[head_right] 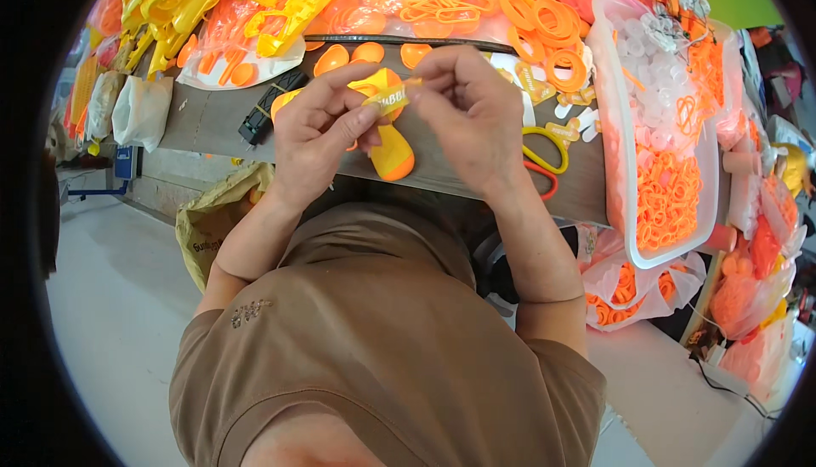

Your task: Assembling plastic toy guns from individual components at a factory workbench.

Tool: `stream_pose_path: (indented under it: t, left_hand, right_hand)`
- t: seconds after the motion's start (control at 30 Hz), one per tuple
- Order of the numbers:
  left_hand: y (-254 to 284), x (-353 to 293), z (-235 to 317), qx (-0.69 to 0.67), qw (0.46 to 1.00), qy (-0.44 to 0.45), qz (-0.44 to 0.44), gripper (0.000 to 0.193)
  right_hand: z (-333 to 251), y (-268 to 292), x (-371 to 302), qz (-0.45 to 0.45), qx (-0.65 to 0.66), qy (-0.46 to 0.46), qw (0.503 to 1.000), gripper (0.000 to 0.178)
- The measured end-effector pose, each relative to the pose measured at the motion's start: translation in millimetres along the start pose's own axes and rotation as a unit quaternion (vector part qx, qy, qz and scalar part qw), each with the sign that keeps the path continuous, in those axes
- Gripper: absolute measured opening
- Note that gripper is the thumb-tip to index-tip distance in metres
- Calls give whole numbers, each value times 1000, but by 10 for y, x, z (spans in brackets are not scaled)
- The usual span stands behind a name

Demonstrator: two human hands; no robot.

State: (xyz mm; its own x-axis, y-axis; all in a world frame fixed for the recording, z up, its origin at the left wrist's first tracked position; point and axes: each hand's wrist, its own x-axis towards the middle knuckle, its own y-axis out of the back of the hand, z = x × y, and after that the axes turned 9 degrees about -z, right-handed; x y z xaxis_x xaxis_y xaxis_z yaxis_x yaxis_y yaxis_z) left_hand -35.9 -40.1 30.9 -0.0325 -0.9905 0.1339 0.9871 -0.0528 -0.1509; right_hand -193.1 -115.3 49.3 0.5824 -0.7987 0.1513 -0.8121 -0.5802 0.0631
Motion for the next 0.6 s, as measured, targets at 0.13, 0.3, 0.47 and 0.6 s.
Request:
stream_pose_path:
  t: [0.13, 0.3, 0.47, 0.6]
  left_hand:
    - [124, -51, 27, -48, 998, 25, 15, 32]
    - [205, -189, 68, -44, 997, 58, -16, 30]
    - [273, -261, -21, -65, 996, 52, -17, 29]
    - [559, -256, -33, 421, 889, -173, 46, 30]
  right_hand:
    - [24, -18, -37, -38, -92, 80, 992, 24]
    - [43, 22, -58, -132, -307, 280, 900, 28]
    - [148, 28, -72, -165, -338, 306, 875, 28]
    - [262, 132, 136, -42, -401, 237, 884, 35]
